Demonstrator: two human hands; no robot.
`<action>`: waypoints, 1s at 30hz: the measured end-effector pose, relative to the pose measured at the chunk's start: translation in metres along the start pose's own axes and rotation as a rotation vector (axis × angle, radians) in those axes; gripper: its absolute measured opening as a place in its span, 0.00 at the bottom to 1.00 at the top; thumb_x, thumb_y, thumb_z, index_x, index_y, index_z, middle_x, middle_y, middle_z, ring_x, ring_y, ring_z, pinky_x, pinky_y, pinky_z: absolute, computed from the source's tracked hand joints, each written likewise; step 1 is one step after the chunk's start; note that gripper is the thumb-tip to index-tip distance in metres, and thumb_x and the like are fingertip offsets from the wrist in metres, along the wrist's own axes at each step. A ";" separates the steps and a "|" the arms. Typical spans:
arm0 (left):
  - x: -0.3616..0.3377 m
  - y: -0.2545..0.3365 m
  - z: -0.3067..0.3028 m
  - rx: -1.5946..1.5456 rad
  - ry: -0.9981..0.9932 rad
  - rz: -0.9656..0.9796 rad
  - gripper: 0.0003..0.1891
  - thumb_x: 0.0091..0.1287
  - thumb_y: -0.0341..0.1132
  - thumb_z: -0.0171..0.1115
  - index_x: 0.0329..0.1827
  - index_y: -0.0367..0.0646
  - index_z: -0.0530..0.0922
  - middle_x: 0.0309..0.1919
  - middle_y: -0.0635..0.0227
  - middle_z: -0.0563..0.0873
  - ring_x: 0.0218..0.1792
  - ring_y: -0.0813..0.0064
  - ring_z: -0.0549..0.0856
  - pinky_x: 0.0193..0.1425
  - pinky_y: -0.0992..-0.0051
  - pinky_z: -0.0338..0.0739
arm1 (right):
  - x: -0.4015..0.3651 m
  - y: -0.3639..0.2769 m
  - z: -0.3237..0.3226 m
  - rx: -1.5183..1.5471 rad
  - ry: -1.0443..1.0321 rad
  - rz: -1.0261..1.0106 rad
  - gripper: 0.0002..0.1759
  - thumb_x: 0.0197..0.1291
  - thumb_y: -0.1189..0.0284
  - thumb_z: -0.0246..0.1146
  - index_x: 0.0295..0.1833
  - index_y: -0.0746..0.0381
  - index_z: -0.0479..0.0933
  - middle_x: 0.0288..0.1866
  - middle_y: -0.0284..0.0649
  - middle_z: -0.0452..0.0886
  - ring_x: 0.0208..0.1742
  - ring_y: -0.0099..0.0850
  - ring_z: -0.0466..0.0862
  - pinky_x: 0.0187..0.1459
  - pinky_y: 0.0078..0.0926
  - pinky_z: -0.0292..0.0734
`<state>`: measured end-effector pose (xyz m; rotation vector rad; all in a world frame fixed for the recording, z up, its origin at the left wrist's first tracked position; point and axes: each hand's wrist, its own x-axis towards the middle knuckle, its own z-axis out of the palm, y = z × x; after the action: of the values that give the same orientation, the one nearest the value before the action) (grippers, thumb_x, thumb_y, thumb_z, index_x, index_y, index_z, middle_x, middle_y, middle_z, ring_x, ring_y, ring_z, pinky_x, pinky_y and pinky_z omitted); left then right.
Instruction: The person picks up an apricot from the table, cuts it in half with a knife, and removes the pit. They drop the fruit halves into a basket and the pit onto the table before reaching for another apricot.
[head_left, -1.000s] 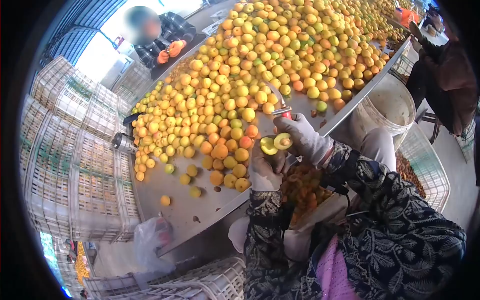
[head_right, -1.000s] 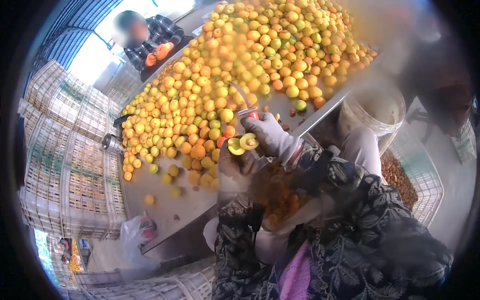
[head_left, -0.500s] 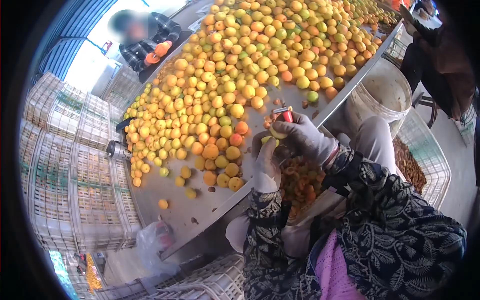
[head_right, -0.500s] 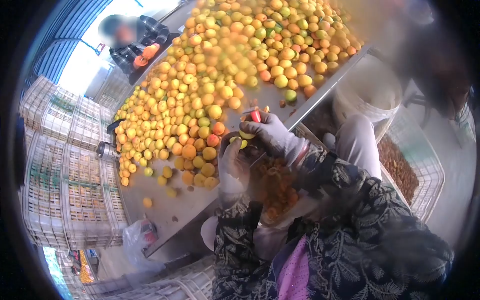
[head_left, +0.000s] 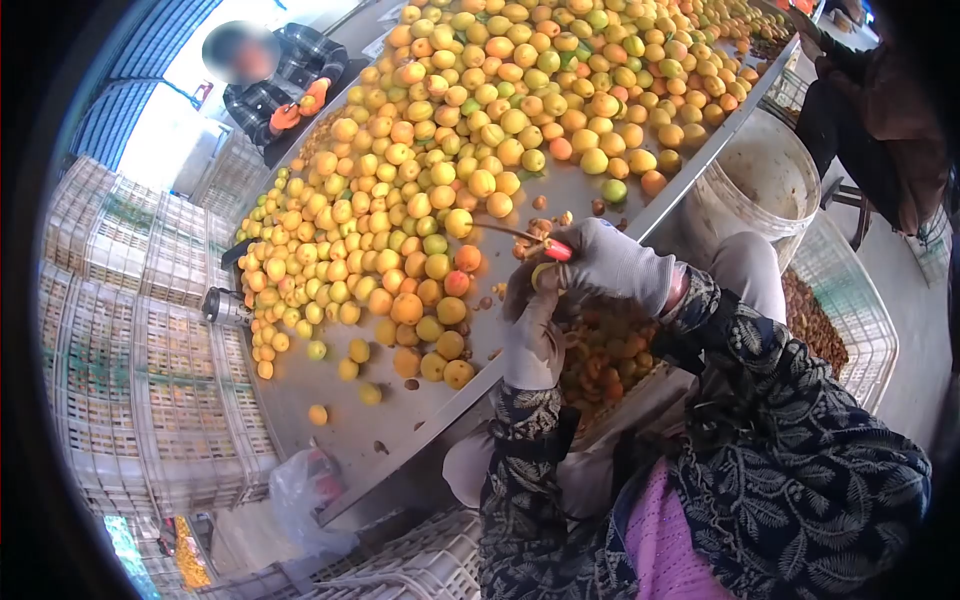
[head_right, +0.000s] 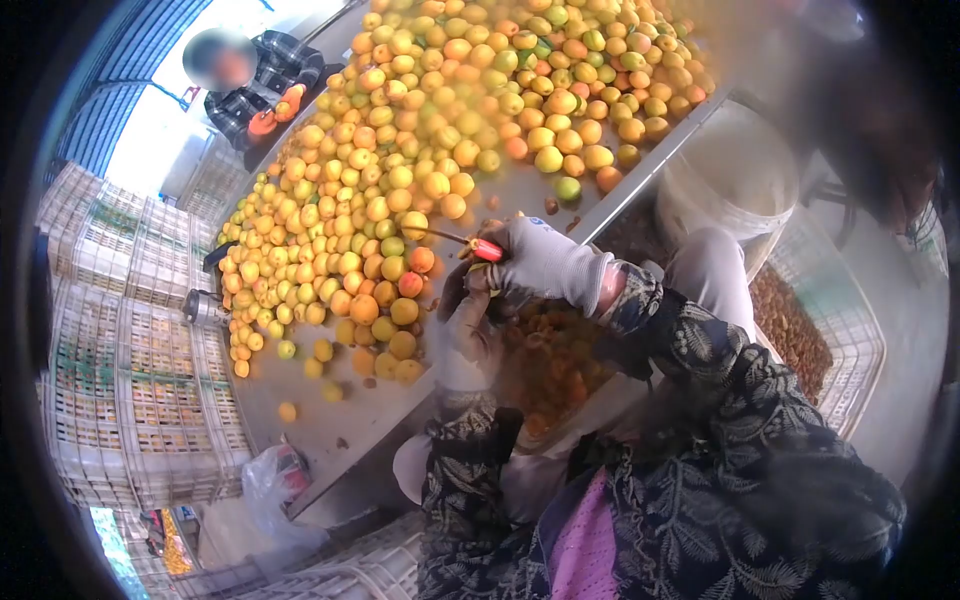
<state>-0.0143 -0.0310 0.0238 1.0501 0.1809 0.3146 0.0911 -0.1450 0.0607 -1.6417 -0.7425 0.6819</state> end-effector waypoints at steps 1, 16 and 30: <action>0.002 0.002 -0.002 0.046 -0.049 0.043 0.17 0.72 0.36 0.58 0.60 0.39 0.73 0.50 0.70 0.81 0.48 0.80 0.80 0.47 0.74 0.77 | 0.003 0.001 -0.003 -0.087 -0.028 -0.031 0.17 0.56 0.68 0.70 0.47 0.67 0.79 0.36 0.41 0.84 0.37 0.25 0.82 0.42 0.29 0.78; 0.007 -0.013 -0.017 0.793 0.017 0.414 0.17 0.55 0.18 0.65 0.48 0.36 0.76 0.38 0.62 0.81 0.42 0.65 0.82 0.45 0.70 0.77 | 0.027 -0.014 0.010 0.623 0.346 -0.102 0.19 0.67 0.57 0.61 0.37 0.64 0.74 0.13 0.29 0.67 0.11 0.19 0.65 0.14 0.19 0.58; 0.013 -0.017 -0.016 0.666 0.133 0.134 0.17 0.58 0.30 0.62 0.50 0.39 0.74 0.39 0.57 0.80 0.42 0.56 0.81 0.46 0.65 0.75 | 0.036 -0.017 0.044 0.597 0.440 -0.262 0.17 0.66 0.59 0.63 0.38 0.64 0.76 0.19 0.27 0.71 0.15 0.15 0.66 0.17 0.14 0.57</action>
<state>-0.0044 -0.0212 0.0013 1.7052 0.3499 0.4616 0.0777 -0.0873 0.0679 -1.0629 -0.3698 0.2909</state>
